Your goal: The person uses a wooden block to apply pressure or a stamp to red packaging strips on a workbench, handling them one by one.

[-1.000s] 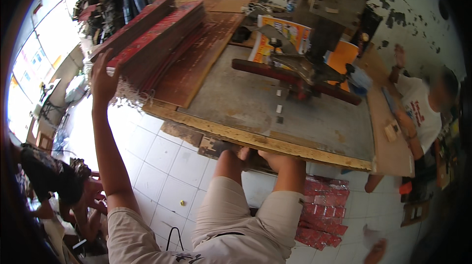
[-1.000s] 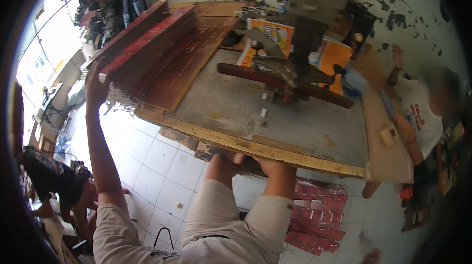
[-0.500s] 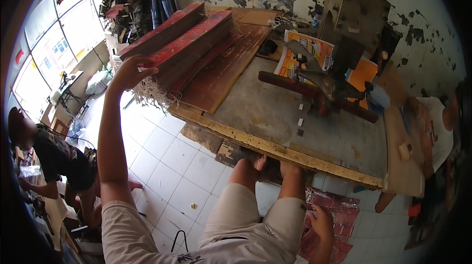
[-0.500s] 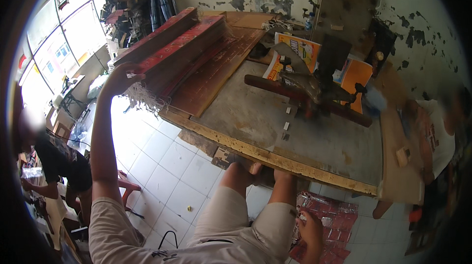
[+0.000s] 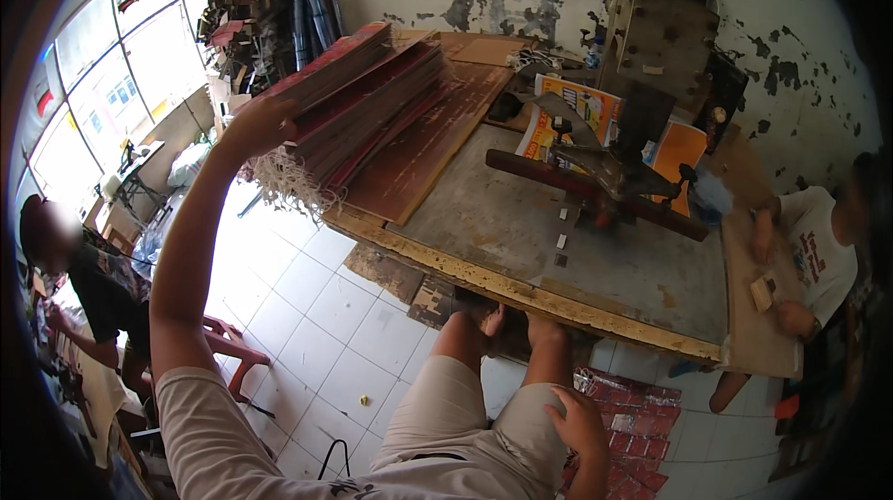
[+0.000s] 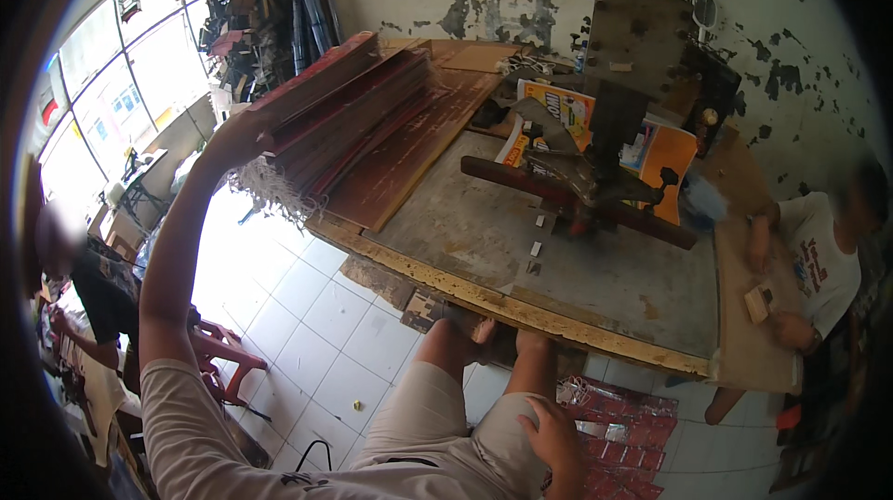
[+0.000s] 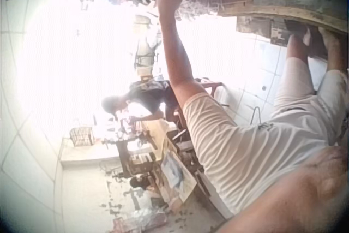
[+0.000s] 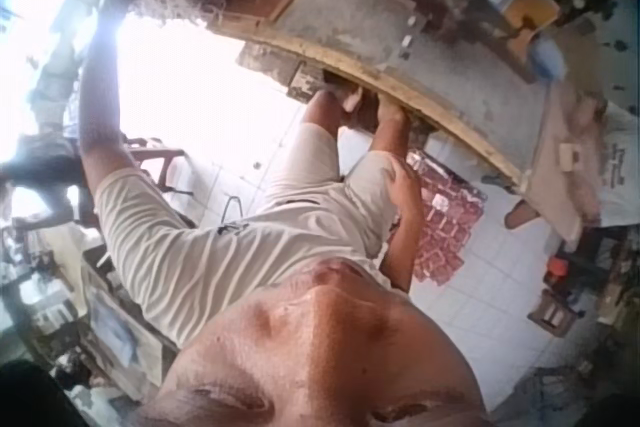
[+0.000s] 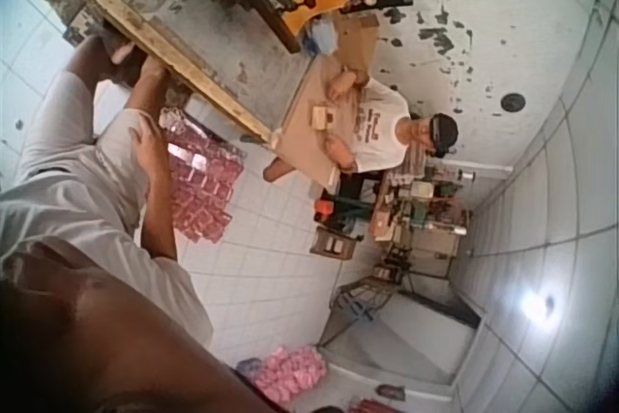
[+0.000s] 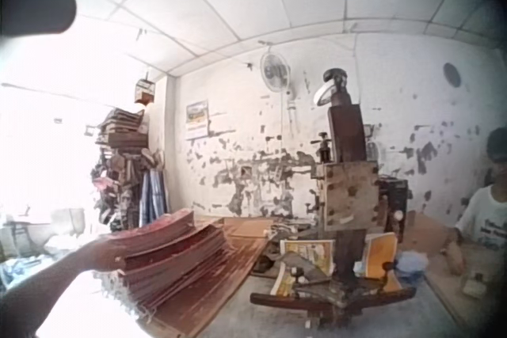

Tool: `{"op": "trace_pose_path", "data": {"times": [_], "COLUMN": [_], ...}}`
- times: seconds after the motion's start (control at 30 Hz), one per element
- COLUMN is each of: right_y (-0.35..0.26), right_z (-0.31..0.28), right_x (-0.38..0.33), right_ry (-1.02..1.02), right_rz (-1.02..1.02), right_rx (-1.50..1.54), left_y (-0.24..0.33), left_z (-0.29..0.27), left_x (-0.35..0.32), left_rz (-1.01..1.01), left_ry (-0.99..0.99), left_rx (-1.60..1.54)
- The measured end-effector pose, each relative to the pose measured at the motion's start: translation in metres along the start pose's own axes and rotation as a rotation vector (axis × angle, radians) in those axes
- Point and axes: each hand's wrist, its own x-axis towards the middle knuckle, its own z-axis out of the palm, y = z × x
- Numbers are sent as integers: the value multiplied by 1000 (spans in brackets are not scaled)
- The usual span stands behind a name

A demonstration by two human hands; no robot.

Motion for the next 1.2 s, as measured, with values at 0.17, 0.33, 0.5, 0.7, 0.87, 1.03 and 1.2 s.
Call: {"op": "trace_pose_path", "data": {"times": [0.17, 0.33, 0.5, 0.7, 0.87, 1.03, 1.2], "right_y": [-15, -26, -36, -75, -148, -197, -127], "right_z": [-1, 11, 15, 2, -28, -55, -44], "right_x": [15, 27, 30, 69, 125, 226, 242], "right_ry": [-71, -49, -106, -96, 142, 508, 246], "right_rz": [-37, -174, -208, -357, -463, -529, -515], "right_rx": [5, 2, 4, 157, 234, 744, 1319], "left_y": [10, -9, -43, -11, -79, -157, -163], "left_z": [17, 8, -13, -88, -197, -247, -197], "left_x": [-11, 0, 18, 44, -20, -99, -125], "left_rz": [85, 67, -79, -125, -113, -158, -248], "left_ry": [38, -39, 451, 807, 952, 941, 885], "left_rx": [-167, -253, -211, -315, -13, -702, -987]}}
